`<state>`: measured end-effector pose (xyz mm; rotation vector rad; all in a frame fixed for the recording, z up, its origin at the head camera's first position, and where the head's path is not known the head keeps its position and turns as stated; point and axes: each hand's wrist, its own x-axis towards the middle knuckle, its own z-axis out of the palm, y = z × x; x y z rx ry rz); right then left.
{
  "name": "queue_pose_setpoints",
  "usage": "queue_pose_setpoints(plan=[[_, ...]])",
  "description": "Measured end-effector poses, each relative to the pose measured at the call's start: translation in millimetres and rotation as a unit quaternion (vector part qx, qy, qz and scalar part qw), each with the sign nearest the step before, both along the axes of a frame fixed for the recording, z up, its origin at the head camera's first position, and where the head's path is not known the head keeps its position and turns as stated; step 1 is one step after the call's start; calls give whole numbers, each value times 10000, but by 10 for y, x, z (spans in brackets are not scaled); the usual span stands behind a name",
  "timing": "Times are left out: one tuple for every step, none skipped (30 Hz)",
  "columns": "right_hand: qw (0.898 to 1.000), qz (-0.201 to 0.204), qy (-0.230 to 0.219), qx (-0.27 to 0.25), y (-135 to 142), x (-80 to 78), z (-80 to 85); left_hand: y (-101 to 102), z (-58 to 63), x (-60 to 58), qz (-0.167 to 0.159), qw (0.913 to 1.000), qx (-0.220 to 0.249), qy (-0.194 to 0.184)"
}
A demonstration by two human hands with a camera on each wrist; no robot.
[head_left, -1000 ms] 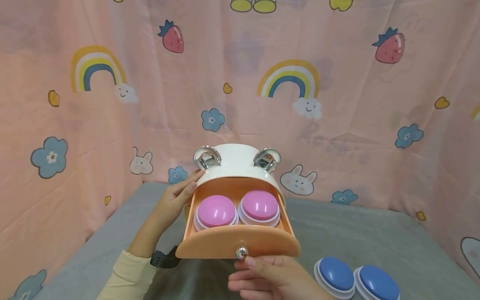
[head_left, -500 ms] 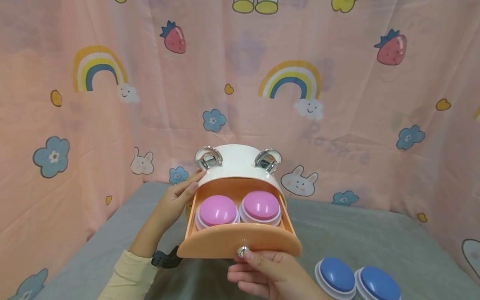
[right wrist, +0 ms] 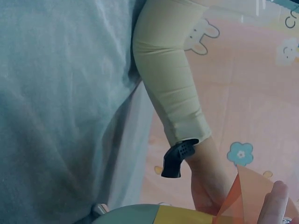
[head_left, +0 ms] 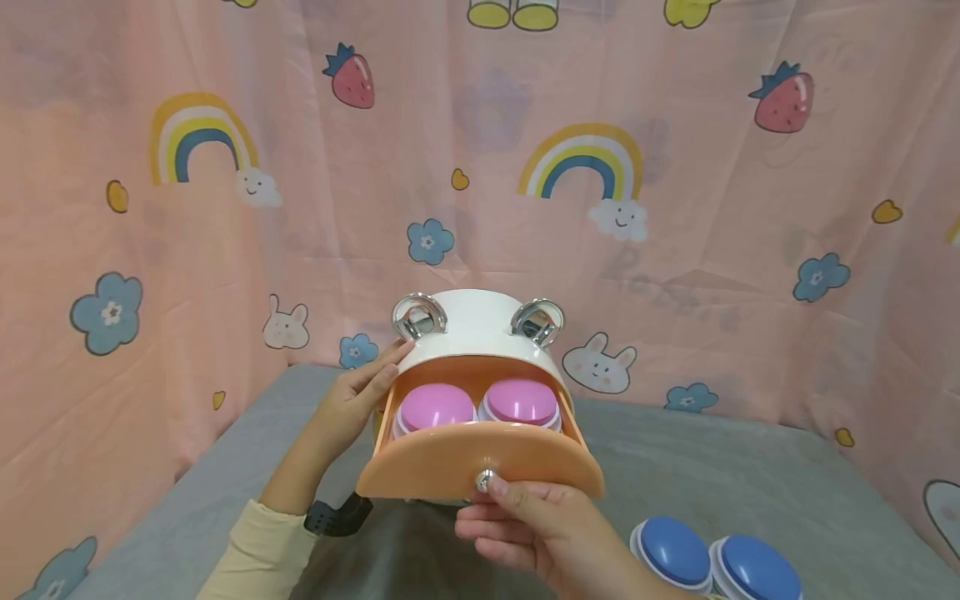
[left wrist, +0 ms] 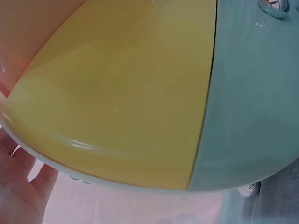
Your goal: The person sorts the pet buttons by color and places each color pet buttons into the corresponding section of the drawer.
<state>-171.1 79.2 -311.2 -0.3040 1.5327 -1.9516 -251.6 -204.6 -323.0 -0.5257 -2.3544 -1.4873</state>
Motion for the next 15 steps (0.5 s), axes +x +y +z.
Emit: queue_pose_setpoints(plan=[[10000,13,53,-8,-3,-9,-3,2,2,-1,5,10000,-23,-1],[9999,11,104,-22,-9,-20,-9,3,4,0,-8,10000,-31,-1],[9999,-1,111,-29,-13,-28,-10,5,5,0,-18,10000,-43,2],[9999,-5,126,-34,-18,-38,-10,6,6,0,-31,10000,-45,-5],[9999,-18,134,-43,-24,-48,-13,8,7,0,-39,10000,-43,-16],[9999,-45,134,-48,-30,-58,-13,10,8,0,-47,10000,-48,-15],[9998,-54,157,-64,-35,-66,-14,11,7,-1,-53,10000,-52,-21],[9998,-72,173,-79,-41,-74,-13,13,8,0,-56,10000,-42,-24],[9997,-77,200,-88,-44,-80,-10,14,9,2,-47,10000,-42,-29],[9996,-79,235,-96,-47,-85,-7,15,9,3,-37,10000,-35,-35],[9996,-96,261,-98,-52,-90,-3,16,9,3,-31,10000,-25,-37],[9995,-107,285,-97,-56,-94,1,16,8,4,-26,10000,-13,-37],[9994,-119,307,-87,-61,-97,7,15,7,4,-13,10000,-4,-39],[9993,-139,328,-70,-67,-101,12,14,6,4,3,10000,-2,-35],[9993,-165,330,-41,-75,-105,18,13,3,2,13,10000,0,-32]])
